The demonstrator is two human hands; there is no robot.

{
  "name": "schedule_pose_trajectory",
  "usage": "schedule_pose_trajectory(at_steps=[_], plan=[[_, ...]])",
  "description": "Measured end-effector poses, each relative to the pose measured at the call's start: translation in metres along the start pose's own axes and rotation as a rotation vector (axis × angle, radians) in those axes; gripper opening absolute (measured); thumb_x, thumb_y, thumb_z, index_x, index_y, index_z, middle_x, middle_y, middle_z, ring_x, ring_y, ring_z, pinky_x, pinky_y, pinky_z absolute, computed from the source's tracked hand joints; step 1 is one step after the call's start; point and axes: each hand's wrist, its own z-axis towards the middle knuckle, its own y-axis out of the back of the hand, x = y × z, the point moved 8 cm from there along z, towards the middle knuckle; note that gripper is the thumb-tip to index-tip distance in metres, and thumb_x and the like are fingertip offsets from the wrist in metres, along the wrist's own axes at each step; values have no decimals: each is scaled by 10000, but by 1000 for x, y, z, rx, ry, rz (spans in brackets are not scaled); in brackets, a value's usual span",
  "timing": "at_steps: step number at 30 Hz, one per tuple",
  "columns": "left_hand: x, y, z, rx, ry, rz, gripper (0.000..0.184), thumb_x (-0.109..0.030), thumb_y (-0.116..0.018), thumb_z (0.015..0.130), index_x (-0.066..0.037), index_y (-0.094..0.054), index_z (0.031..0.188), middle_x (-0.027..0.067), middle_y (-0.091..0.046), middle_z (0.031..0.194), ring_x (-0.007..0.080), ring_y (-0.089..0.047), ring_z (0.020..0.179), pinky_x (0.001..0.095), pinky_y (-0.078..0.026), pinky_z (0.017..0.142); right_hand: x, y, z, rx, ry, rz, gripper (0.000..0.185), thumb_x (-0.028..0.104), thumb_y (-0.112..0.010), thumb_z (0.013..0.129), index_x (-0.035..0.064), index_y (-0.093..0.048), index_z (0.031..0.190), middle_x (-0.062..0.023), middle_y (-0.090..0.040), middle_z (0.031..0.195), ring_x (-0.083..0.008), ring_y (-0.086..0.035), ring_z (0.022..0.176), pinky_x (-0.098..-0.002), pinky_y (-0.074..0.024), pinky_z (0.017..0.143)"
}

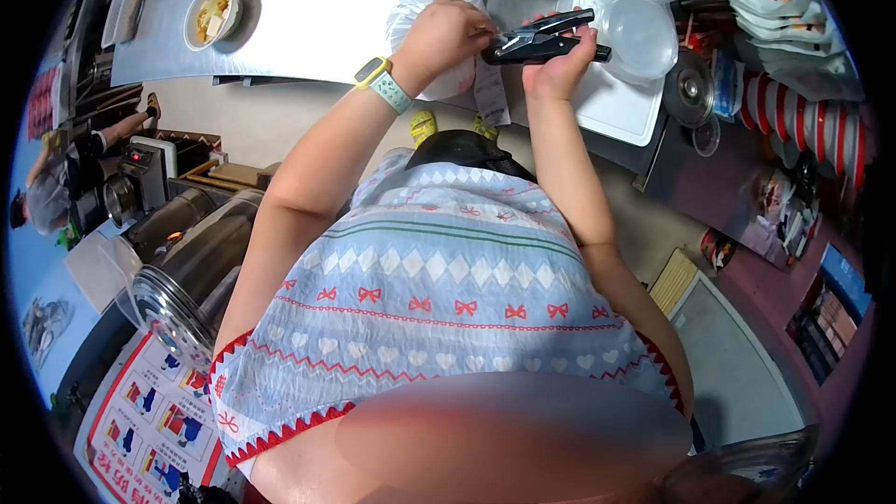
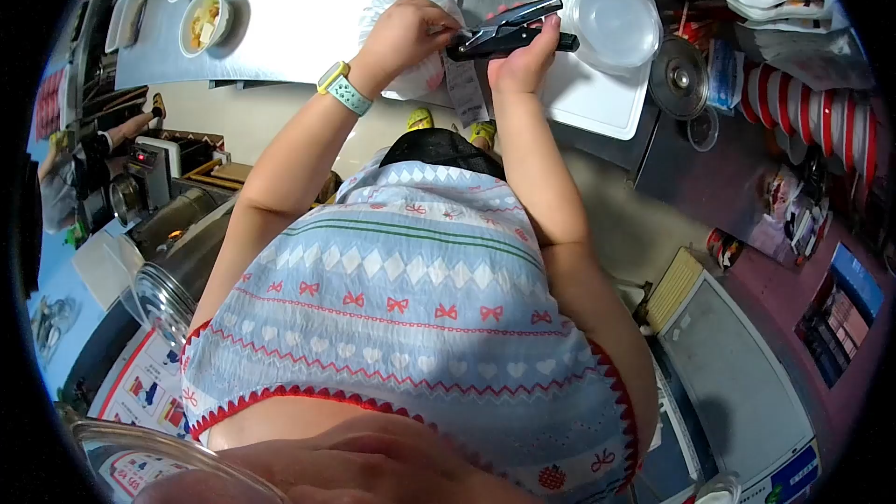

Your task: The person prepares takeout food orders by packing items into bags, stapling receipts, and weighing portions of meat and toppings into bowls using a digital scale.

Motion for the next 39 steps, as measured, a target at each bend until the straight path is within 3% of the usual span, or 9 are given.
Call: schedule_pose_trajectory(at_steps=[12, 17, 19, 23, 27, 31, 34, 37, 39], plan=[[3, 1, -8, -17, -9, -4, 165, -111, -704, 711, -88, -730, 872, 75, -670, 804, 265, -594, 856, 360, -488, 802, -7, 12, 12, -201, 71, -3, 384, 413, -528, 911, 61, -436, 1033, -111, -544, 867, -255, -564, 757, -418, -509, 708], [-12, 48, -30, -296, -59, 97, 293, -190, -718, 755, -130, -696, 1040, 98, -622, 1087, 301, -538, 1022, 405, -446, 903, 26, -7, -1, -1, 171, -151, 472, 471, -510, 912, 44, -486, 1112, -105, -571, 977, -271, -581, 909, -471, -491, 851], [-1, 54, -47, -259, 41, 137, 377, -250, -733, 759, -144, -644, 1110, 127, -549, 1198, 342, -492, 1086, 436, -414, 944, 57, -18, -2, -151, 191, -144, 487, 475, -528, 904, 54, -492, 1145, -84, -574, 998, -245, -580, 940, -476, -483, 868], [25, 57, -70, -263, 307, 112, 436, -281, -754, 745, -130, -577, 1113, 195, -509, 1199, 388, -489, 1094, 443, -412, 949, 39, -38, 95, 9, 292, -820, 566, 417, -609, 852, 8, -429, 1198, -100, -574, 997, -264, -584, 942, -404, -483, 867], [33, 57, -73, -226, 269, 89, 420, -250, -776, 721, -121, -590, 1076, 194, -519, 1183, 398, -506, 1080, 444, -427, 938, -37, -58, 148, 16, 233, -1789, 1021, 576, -692, 715, -136, -262, 1309, -311, -464, 1290, -392, -484, 1202, -407, -409, 1006], [36, 63, -69, -149, 167, 54, 339, -185, -781, 712, -105, -641, 1010, 163, -545, 1161, 371, -506, 1097, 434, -439, 927, -76, -21, 164, -123, -254, -1860, 1077, 576, -684, 728, -66, -153, 1411, -274, -302, 1432, -388, -447, 1251, -436, -400, 1027], [38, 62, -66, -82, 30, 30, 274, -135, -752, 738, -89, -660, 992, 116, -592, 1083, 322, -542, 1054, 395, -456, 913, -91, 6, 179, -142, -287, -1961, 1036, 550, -686, 744, -35, -167, 1422, -258, -320, 1429, -380, -458, 1246, -438, -411, 1014], [38, 59, -58, -73, -91, -33, 223, -102, -725, 767, -61, -669, 979, 97, -630, 988, 300, -583, 965, 372, -479, 875, -86, 13, 179, -100, -241, -1960, 962, 523, -679, 757, -1, -221, 1422, -260, -385, 1388, -391, -450, 1252, -429, -417, 1009], [45, 58, -48, -169, -39, -281, 202, -94, -708, 793, -37, -661, 980, 110, -642, 944, 300, -601, 891, 372, -499, 812, -54, -25, 138, 75, 191, -1814, 765, 417, -661, 810, 30, -333, 1383, -249, -473, 1306, -354, -532, 1158, -424, -451, 957]])
